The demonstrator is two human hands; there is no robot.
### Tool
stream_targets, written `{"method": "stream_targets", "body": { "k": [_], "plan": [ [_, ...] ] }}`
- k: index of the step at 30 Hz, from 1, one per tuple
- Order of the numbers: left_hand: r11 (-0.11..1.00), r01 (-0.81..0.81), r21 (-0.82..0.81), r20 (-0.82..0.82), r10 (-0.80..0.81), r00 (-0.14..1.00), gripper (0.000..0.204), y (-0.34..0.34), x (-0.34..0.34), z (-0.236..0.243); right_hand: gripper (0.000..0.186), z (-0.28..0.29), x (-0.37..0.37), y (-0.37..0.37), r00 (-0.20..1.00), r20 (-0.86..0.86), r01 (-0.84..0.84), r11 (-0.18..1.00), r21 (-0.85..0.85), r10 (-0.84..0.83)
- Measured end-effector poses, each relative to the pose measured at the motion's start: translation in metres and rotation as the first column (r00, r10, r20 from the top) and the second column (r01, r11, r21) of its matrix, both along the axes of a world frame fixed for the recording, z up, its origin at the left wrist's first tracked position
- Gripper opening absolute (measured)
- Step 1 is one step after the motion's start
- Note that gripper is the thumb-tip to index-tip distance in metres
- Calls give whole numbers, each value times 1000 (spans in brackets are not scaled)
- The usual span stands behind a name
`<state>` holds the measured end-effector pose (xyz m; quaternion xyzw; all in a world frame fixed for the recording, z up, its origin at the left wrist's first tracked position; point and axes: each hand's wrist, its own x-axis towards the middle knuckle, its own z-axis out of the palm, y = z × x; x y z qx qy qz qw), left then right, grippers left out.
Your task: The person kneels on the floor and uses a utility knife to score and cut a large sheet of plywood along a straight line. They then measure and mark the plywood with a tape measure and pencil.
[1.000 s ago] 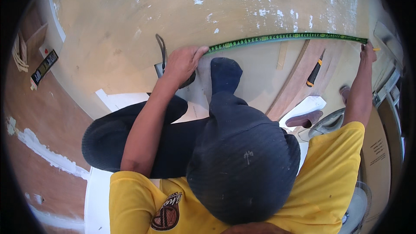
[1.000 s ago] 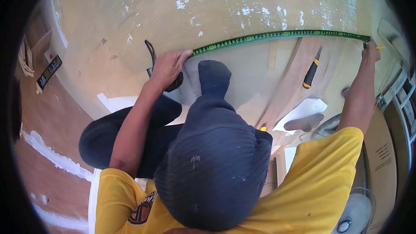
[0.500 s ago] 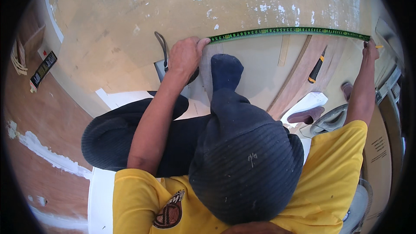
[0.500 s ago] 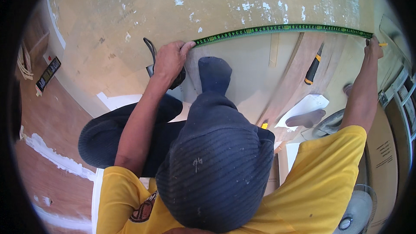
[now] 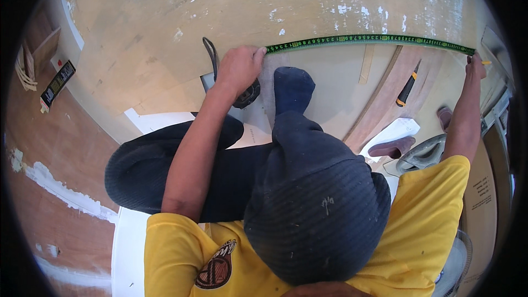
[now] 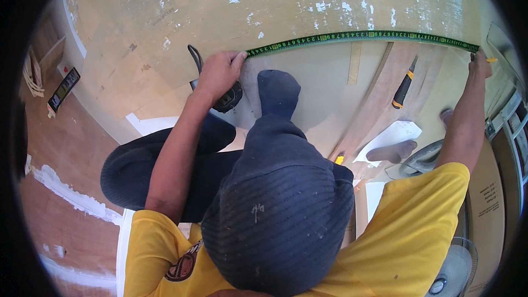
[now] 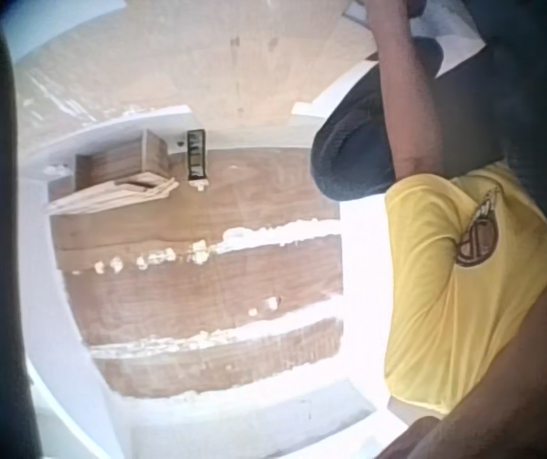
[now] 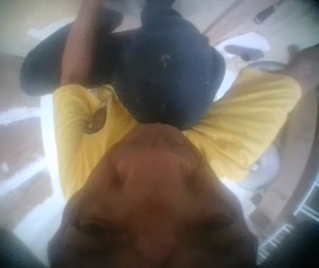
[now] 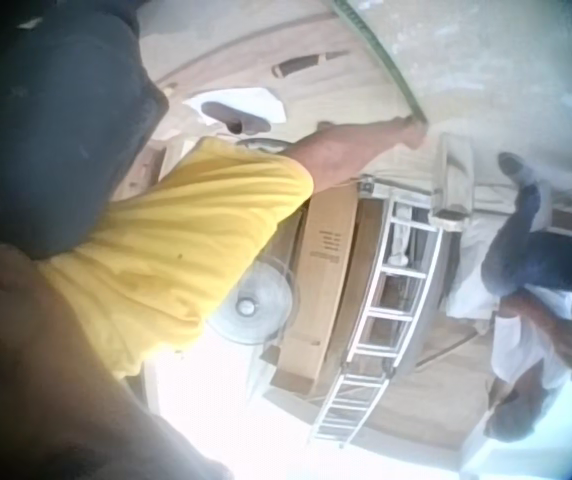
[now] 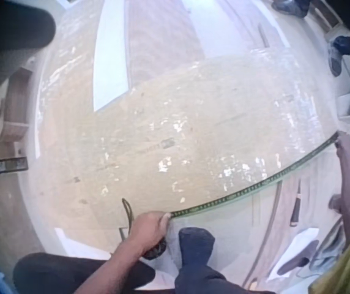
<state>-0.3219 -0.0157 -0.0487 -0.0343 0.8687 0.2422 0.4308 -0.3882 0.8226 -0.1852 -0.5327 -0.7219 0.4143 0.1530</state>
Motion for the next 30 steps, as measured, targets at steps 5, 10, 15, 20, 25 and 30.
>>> {"method": "stream_targets", "body": {
  "k": [5,10,15,20,25,30],
  "plan": [
    [999,28,-44,55,-25,998,42,4,-11,1,52,5,-2,-13,998,14,66,996,63,-67],
    [993,-8,-120,69,16,997,40,8,-13,-1,55,13,-4,-30,995,-7,104,994,32,-104],
    [978,-3,-209,105,25,994,40,8,-17,-6,52,16,-2,-34,1000,10,17,1000,18,-17],
    [984,-27,-175,135,51,989,42,5,-22,-8,50,14,3,-30,1000,16,-1,999,32,1],
    [975,-20,-223,116,47,992,42,8,-17,-5,50,5,1,-27,992,-20,123,992,-20,-124],
    [973,-23,-230,105,48,993,41,11,-16,-1,52,6,-5,-38,982,4,190,981,44,-191]
  ]
}}
